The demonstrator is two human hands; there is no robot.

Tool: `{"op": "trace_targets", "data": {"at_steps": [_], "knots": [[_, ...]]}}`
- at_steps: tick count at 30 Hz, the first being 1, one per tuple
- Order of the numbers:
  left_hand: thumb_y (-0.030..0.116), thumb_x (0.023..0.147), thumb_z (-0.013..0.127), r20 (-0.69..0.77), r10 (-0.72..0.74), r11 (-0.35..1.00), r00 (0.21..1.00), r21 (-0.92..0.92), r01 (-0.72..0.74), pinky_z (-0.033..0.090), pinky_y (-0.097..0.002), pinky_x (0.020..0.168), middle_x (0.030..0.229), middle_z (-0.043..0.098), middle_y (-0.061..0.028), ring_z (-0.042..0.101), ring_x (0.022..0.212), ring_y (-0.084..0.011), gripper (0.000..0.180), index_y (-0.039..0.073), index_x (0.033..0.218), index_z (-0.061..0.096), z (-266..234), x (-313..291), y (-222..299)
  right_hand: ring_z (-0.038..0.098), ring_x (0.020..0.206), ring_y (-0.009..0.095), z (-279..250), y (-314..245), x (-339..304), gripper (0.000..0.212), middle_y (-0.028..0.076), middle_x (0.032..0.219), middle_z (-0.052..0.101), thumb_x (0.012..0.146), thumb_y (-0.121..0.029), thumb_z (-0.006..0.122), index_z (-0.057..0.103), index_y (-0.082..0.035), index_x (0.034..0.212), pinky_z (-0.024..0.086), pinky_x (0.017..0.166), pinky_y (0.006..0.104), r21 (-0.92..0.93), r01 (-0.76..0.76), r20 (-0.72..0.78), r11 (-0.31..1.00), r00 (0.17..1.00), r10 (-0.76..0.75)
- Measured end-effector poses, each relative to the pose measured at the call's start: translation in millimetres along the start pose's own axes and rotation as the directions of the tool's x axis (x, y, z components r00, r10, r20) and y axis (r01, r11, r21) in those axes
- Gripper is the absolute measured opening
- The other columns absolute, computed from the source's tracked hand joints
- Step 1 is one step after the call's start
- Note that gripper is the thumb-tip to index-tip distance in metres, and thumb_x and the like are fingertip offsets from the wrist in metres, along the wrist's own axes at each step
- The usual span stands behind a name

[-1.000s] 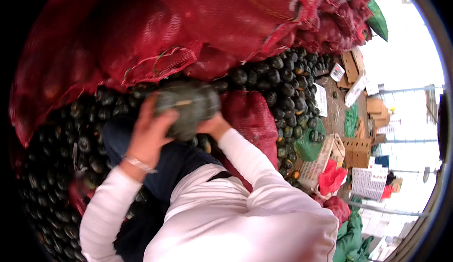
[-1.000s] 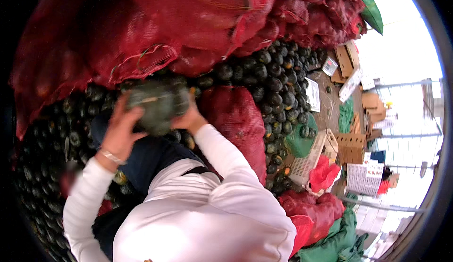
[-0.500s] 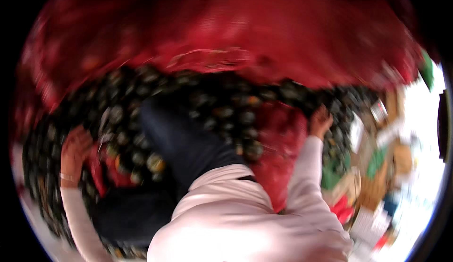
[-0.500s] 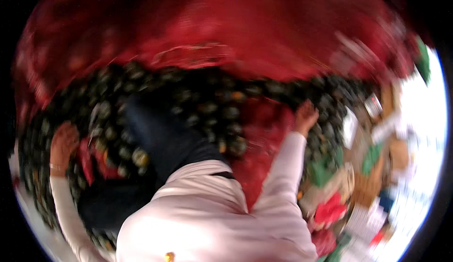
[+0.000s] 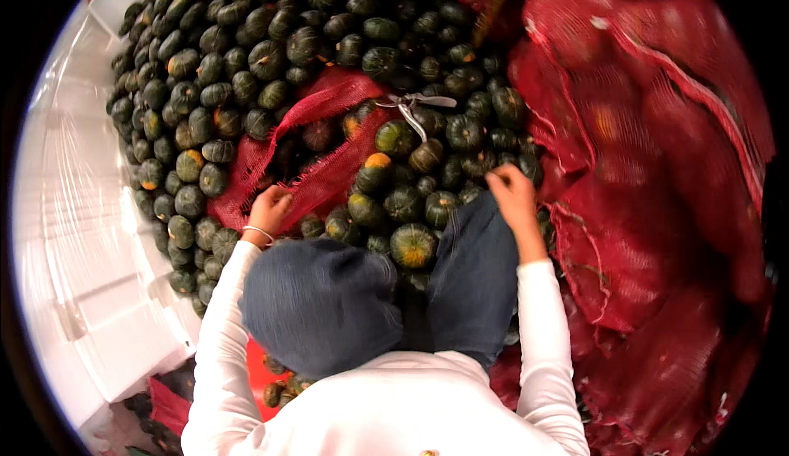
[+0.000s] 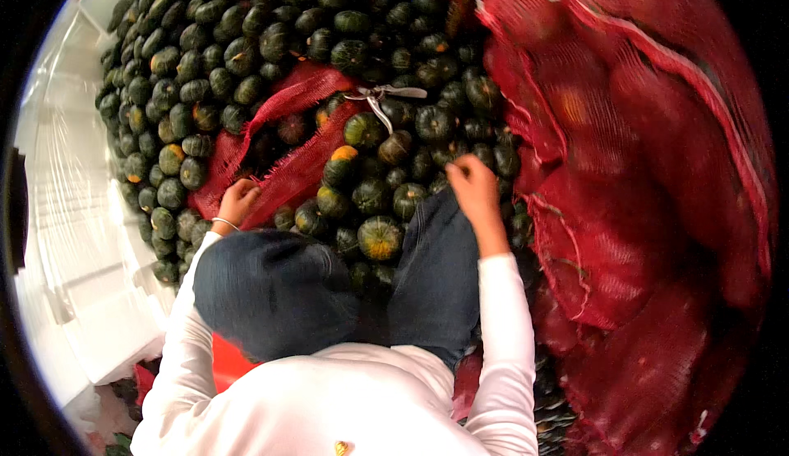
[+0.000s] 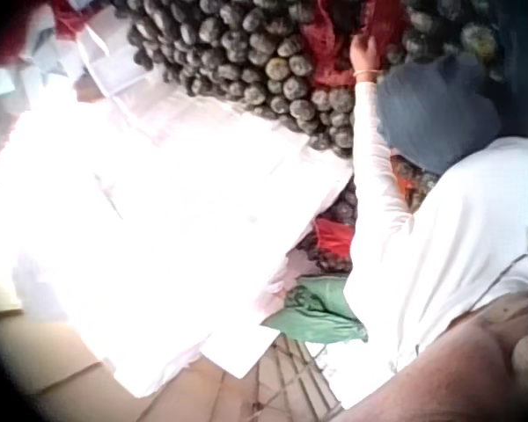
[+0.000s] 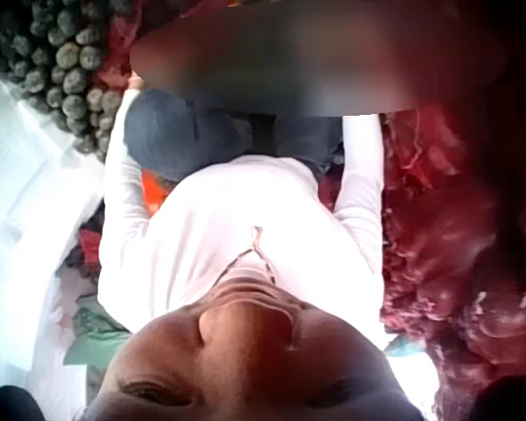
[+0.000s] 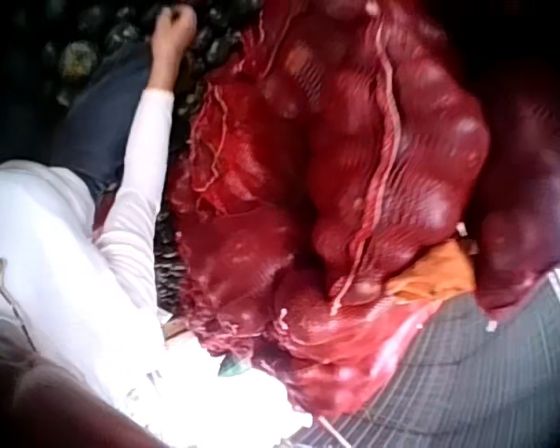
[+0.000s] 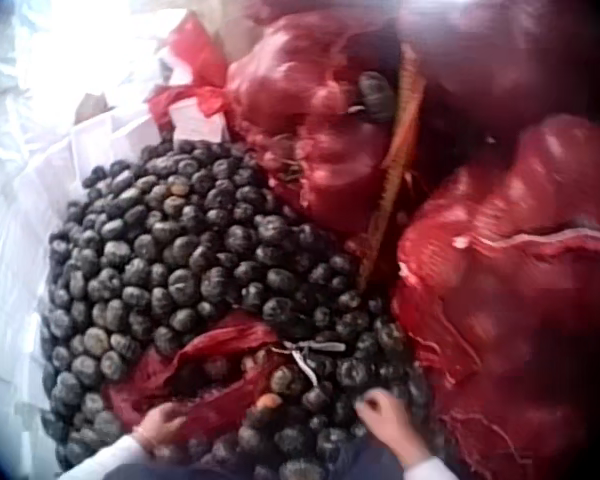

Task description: The person sorts squash by hand, picking them up from a pile, placing them into a red mesh bag, and using a tool to cut the bag open to add more squash.

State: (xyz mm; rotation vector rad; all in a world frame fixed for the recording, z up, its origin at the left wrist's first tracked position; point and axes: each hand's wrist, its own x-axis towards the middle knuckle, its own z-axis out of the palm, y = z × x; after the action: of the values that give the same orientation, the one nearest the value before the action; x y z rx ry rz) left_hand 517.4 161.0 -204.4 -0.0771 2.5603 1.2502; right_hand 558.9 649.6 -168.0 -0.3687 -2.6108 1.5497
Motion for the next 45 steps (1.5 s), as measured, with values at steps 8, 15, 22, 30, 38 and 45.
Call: {"op": "trace_targets", "data": {"at_steps": [8, 15, 22, 30, 38, 45], "knots": [[0.008, 0.071, 0.062, -0.17, 0.336, 0.931, 0.927, 0.211, -0.299, 0.041, -0.0402, 0.093, 0.108, 0.055, -0.0163, 0.05, 0.106, -0.0352, 0.031, 0.003, 0.102, 0.057, 77, 6, 27, 0.058, 0.095, 0.042, 143, 25, 141, 0.036, 0.028, 0.103, 0.06, 0.083, -0.027, 0.057, 0.057, 0.006, 0.099, 0.045, 0.082, 0.0504, -0.594, -0.216, 0.292, 0.775, 0.839, 0.458], [0.011, 0.067, 0.063, -0.24, 0.302, 0.913, 0.923, 0.35, -0.207, 0.034, -0.0453, 0.099, 0.117, 0.051, -0.0163, 0.046, 0.112, -0.0356, 0.05, 0.004, 0.115, 0.052, 54, 26, -9, 0.056, 0.083, 0.048, 140, -34, 84, 0.027, 0.029, 0.083, 0.058, 0.091, -0.025, 0.052, 0.052, 0.002, 0.089, 0.043, 0.069, 0.0523, -0.461, 0.012, 0.265, 0.887, 0.956, 0.125], [0.025, 0.077, 0.063, 0.035, 0.171, 0.908, 0.985, 0.383, -0.171, 0.04, -0.051, 0.088, 0.091, 0.061, -0.0127, 0.058, 0.091, -0.0315, 0.039, 0.005, 0.108, 0.052, 96, 59, -1, 0.058, 0.076, 0.037, 186, -100, 255, 0.026, 0.022, 0.088, 0.058, 0.091, -0.025, 0.052, 0.051, 0.001, 0.088, 0.047, 0.059, 0.0441, -0.578, 0.439, 0.135, 0.688, 0.883, -0.449], [0.022, 0.087, 0.049, -0.019, 0.046, 0.988, 0.999, 0.146, -0.042, 0.046, -0.0517, 0.068, 0.08, 0.06, -0.0209, 0.058, 0.079, -0.0414, 0.017, 0.004, 0.088, 0.051, 104, 78, 17, 0.052, 0.106, 0.03, 254, -62, 126, 0.051, 0.015, 0.108, 0.057, 0.069, -0.033, 0.074, 0.058, -0.005, 0.109, 0.039, 0.094, 0.0437, -0.436, 0.84, 0.893, 0.323, 0.447, 0.043], [0.034, 0.081, 0.062, 0.313, -0.027, 0.993, 0.949, 0.114, -0.009, 0.049, -0.0448, 0.079, 0.094, 0.066, -0.0185, 0.062, 0.091, -0.0359, 0.034, 0.008, 0.103, 0.062, 85, 61, 23, 0.057, 0.086, 0.026, 259, -29, 139, 0.019, 0.007, 0.081, 0.061, 0.067, -0.02, 0.072, 0.061, -0.011, 0.08, 0.04, 0.074, 0.0402, -0.244, 0.956, 0.947, 0.164, 0.272, -0.172], [0.013, 0.073, 0.057, 0.237, -0.068, 0.998, 0.969, 0.033, 0.062, 0.049, -0.045, 0.081, 0.096, 0.066, -0.016, 0.062, 0.094, -0.035, 0.027, 0.011, 0.098, 0.065, 90, 44, 21, 0.062, 0.085, 0.037, 271, -43, 134, 0.019, 0.02, 0.082, 0.065, 0.068, -0.013, 0.059, 0.068, -0.009, 0.084, 0.05, 0.075, 0.0445, -0.433, 0.837, 0.899, 0.334, 0.374, 0.229]]}}
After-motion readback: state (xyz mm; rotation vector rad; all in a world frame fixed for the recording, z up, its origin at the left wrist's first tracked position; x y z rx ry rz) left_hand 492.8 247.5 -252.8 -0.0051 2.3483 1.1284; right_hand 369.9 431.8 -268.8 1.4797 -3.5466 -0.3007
